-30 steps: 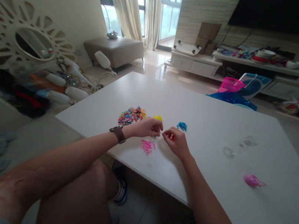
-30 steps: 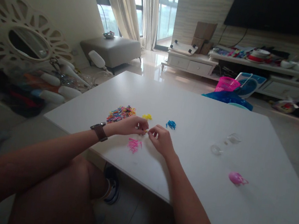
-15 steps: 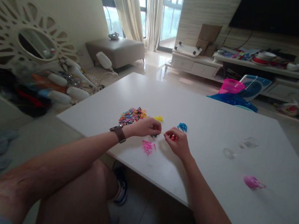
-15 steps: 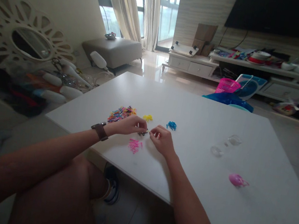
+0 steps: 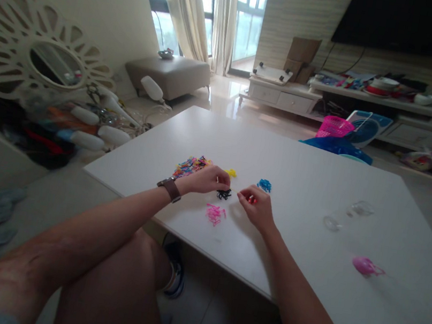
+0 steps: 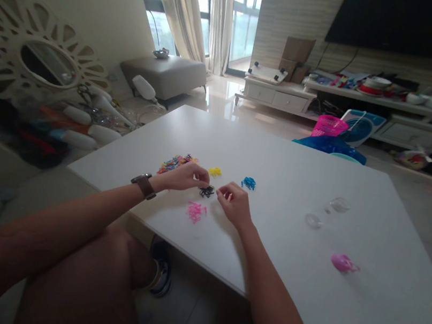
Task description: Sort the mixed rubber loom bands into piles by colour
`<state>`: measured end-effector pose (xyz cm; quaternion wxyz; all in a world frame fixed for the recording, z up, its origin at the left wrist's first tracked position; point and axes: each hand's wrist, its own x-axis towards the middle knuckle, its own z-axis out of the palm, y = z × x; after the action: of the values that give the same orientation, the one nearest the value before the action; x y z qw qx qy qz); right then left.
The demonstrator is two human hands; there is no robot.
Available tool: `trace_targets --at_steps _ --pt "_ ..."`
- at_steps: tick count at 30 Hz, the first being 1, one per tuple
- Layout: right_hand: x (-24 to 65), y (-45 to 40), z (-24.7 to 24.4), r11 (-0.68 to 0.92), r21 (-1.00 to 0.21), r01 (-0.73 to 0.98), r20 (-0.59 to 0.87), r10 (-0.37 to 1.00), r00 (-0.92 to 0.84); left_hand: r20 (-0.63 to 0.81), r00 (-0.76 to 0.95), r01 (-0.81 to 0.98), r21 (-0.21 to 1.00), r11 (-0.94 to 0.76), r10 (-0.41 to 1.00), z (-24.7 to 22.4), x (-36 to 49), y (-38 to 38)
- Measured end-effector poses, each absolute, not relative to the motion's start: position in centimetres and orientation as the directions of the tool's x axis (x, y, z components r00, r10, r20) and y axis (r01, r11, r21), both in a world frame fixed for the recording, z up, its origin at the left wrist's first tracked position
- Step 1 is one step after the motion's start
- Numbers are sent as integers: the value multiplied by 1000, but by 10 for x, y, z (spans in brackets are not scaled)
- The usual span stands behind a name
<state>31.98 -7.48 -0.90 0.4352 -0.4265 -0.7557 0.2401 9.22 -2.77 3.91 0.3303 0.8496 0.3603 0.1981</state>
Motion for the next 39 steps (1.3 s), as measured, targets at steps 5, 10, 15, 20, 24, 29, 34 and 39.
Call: trace_targets --at_steps 5,10,15,20,24,29,34,39 --pt "325 -71 -12 516 -714 473 487 852 -193 106 511 558 714 -423 853 22 89 -15" --pt "328 -69 -15 517 -704 487 489 850 -195 33 290 666 710 -227 956 4 71 10" --pt "327 -71 -14 531 -674 514 483 843 -238 73 214 737 643 -210 974 -12 80 24" --pt "328 -71 -13 527 -674 517 472 846 -248 69 169 775 607 -176 983 -14 87 31" --pt "329 -69 -15 524 -680 514 467 849 -247 89 40 759 645 -88 995 1 68 33" --pt "329 -69 -16 536 -663 522 477 841 -256 117 12 753 652 -86 993 6 37 26" --pt "329 -69 -17 544 -645 537 474 836 -277 90 232 775 585 -240 968 -9 25 22" --pt "329 -70 -17 548 -637 542 470 834 -290 99 378 790 484 -376 921 -24 24 26"
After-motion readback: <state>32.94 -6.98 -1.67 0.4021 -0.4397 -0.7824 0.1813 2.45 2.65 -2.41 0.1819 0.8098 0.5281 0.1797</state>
